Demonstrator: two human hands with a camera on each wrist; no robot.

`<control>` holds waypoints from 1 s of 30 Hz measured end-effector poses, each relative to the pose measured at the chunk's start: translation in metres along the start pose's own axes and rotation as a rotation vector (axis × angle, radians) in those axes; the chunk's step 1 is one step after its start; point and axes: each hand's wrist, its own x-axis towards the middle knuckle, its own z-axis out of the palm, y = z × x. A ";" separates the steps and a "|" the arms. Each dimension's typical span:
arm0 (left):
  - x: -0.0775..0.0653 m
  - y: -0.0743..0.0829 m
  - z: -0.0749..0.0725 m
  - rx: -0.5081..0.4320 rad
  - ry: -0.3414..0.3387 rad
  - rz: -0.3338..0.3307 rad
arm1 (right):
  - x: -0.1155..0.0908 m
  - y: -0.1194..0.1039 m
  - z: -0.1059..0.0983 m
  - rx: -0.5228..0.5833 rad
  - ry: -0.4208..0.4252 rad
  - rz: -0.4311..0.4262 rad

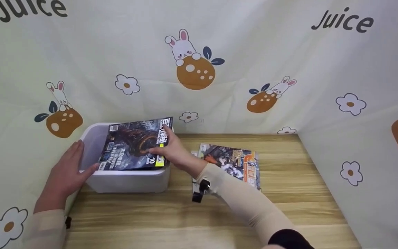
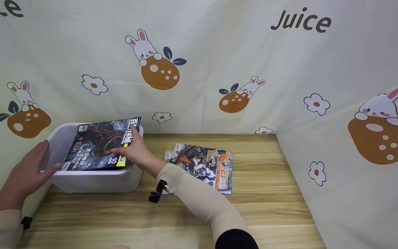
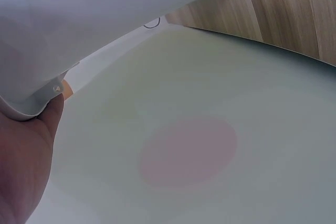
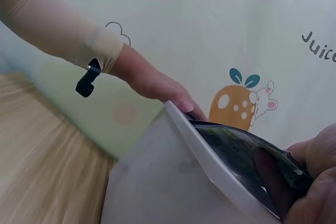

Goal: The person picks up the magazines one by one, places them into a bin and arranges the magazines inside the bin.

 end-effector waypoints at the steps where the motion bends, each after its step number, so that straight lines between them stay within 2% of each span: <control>1: 0.000 0.000 0.000 0.000 -0.001 0.001 | 0.000 -0.001 0.001 -0.003 -0.001 0.004; 6: 0.005 0.003 -0.002 0.003 0.003 0.009 | 0.004 -0.006 0.004 -0.042 0.000 -0.003; 11: -0.001 0.002 -0.002 -0.004 0.000 0.000 | 0.004 -0.005 0.013 -0.083 0.000 -0.001; 19: -0.005 -0.003 0.003 -0.013 0.001 -0.001 | 0.007 -0.004 0.024 -0.034 0.006 0.030; 30: -0.001 -0.001 -0.002 -0.016 -0.001 0.005 | 0.015 -0.005 0.037 -0.097 0.022 0.026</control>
